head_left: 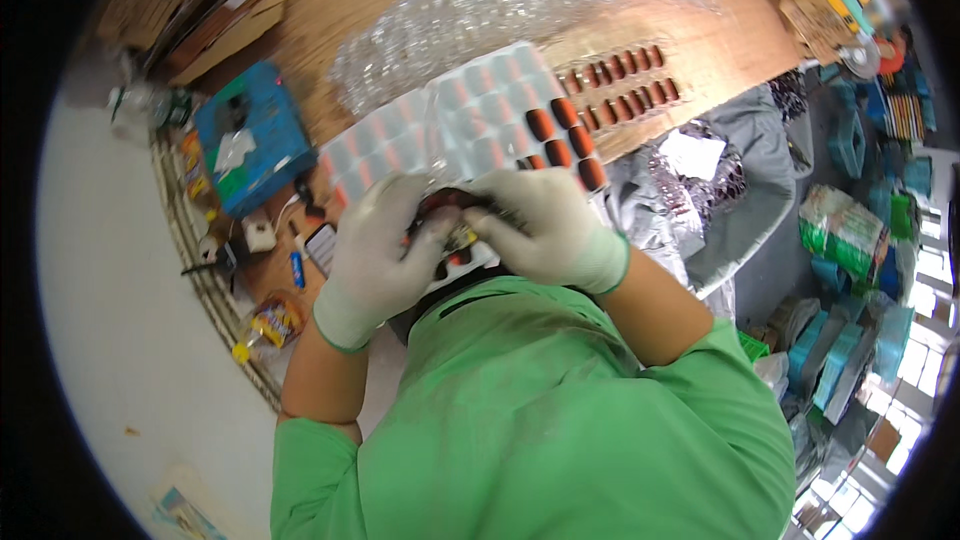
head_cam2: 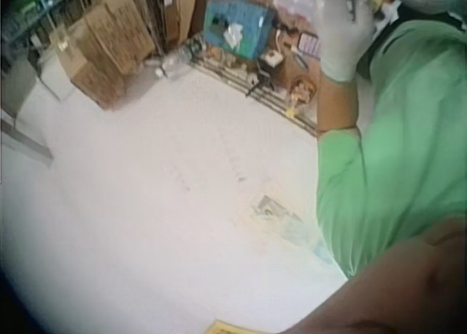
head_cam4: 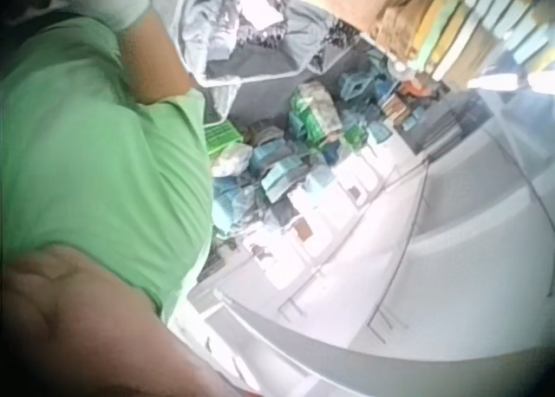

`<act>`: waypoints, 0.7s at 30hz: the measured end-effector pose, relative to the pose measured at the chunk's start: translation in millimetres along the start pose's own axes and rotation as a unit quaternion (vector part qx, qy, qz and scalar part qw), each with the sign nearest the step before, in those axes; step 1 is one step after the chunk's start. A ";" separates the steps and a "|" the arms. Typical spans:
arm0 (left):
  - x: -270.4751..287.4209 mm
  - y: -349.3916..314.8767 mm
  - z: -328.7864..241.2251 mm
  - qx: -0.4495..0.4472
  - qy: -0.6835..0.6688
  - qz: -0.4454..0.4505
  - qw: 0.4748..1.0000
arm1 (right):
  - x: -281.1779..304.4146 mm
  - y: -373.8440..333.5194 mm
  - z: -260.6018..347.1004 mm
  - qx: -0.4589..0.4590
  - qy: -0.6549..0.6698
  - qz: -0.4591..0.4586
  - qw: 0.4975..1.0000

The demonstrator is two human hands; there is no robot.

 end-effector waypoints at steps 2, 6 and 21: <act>-22.0 13.9 21.0 0.055 -0.046 0.037 0.997 | 10.3 -5.1 -27.3 -0.007 -0.018 0.000 1.000; -6.6 44.7 90.5 0.097 -0.008 -0.035 0.995 | 115.5 -16.1 -114.8 -0.097 -0.134 -0.133 0.977; 47.7 49.7 405.4 0.513 -0.322 -0.243 0.757 | 323.8 -50.3 -422.1 -0.437 -0.298 -0.103 0.843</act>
Point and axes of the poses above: each hand's wrist, its own y-axis towards the middle knuckle, its own x-axis out of the back of the hand, z = x × y, the point moved 10 cm from there along y, towards the middle knuckle, and after that the axes turned 5 degrees about z, right-handed, at the moved point
